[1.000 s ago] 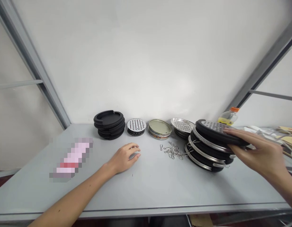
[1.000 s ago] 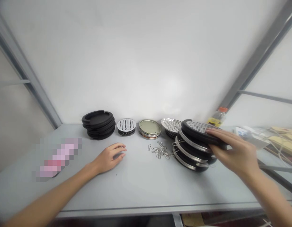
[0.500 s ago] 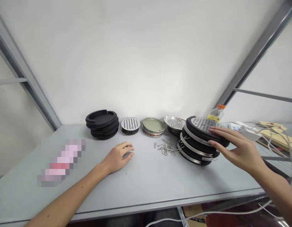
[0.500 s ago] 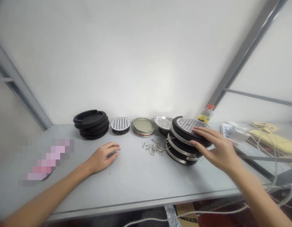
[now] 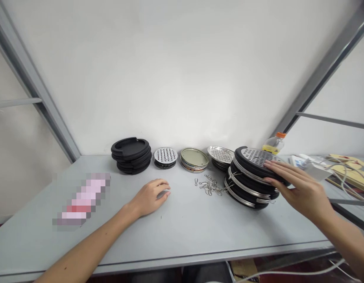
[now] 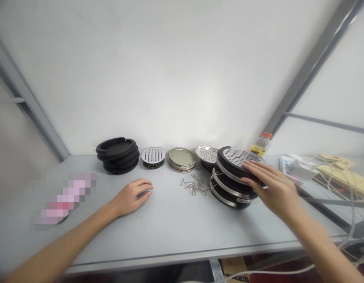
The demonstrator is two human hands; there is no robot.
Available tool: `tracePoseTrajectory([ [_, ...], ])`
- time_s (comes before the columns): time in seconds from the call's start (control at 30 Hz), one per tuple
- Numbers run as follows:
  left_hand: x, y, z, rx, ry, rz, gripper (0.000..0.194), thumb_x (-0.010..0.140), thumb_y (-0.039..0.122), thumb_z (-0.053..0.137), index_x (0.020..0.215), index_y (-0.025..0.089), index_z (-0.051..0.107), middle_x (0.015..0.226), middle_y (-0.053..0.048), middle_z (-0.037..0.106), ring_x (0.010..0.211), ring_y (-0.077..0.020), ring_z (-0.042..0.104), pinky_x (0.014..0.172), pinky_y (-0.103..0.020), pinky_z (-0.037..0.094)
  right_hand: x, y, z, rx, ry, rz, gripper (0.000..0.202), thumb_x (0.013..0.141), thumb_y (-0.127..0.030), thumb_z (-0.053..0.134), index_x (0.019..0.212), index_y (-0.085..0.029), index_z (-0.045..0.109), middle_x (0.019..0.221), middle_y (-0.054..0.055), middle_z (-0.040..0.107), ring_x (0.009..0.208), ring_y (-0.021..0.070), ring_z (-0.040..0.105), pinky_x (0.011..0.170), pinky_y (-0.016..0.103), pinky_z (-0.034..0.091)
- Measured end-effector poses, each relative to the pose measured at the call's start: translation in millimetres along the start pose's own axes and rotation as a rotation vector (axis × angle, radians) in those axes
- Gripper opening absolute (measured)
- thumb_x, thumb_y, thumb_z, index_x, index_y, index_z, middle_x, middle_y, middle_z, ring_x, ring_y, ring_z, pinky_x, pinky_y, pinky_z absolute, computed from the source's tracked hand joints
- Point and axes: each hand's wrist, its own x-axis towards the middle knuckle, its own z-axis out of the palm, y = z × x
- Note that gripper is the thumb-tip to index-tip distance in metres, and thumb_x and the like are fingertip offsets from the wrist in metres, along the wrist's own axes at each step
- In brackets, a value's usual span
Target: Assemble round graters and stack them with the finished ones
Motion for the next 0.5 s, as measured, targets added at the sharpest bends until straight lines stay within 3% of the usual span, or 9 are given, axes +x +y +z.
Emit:
tracePoseTrajectory([
  [0.13, -0.2, -0.2, 0.2, -0.005, 0.008, 0.013, 0.021, 0.093, 0.024, 0.049, 0.105, 0.021, 0.066, 0.108, -0.007, 0.066, 0.097, -0.0204, 0.063, 0.088, -0.036, 0.052, -0.7, 3.6, -2.3, -0.026, -0.023, -0.050, 0.037, 0.085, -0.029, 0.065, 0.122, -0.026, 0.064, 0.112, 0.005, 0.071, 0.105, 0.0217, 0.067, 0.099, 0.032, 0.050],
  [0.5, 0.1, 2.6, -3.0, -0.006, -0.011, 0.022, 0.020, 0.092, 0.024, 0.050, 0.105, 0.022, 0.066, 0.107, -0.006, 0.066, 0.096, -0.0203, 0.063, 0.088, -0.036, 0.052, 1.0, -3.6, -3.2, -0.080, 0.067, -0.066, 0.034, 0.080, -0.024, 0.071, 0.113, -0.022, 0.069, 0.104, 0.006, 0.074, 0.097, 0.0216, 0.069, 0.095, 0.031, 0.052],
])
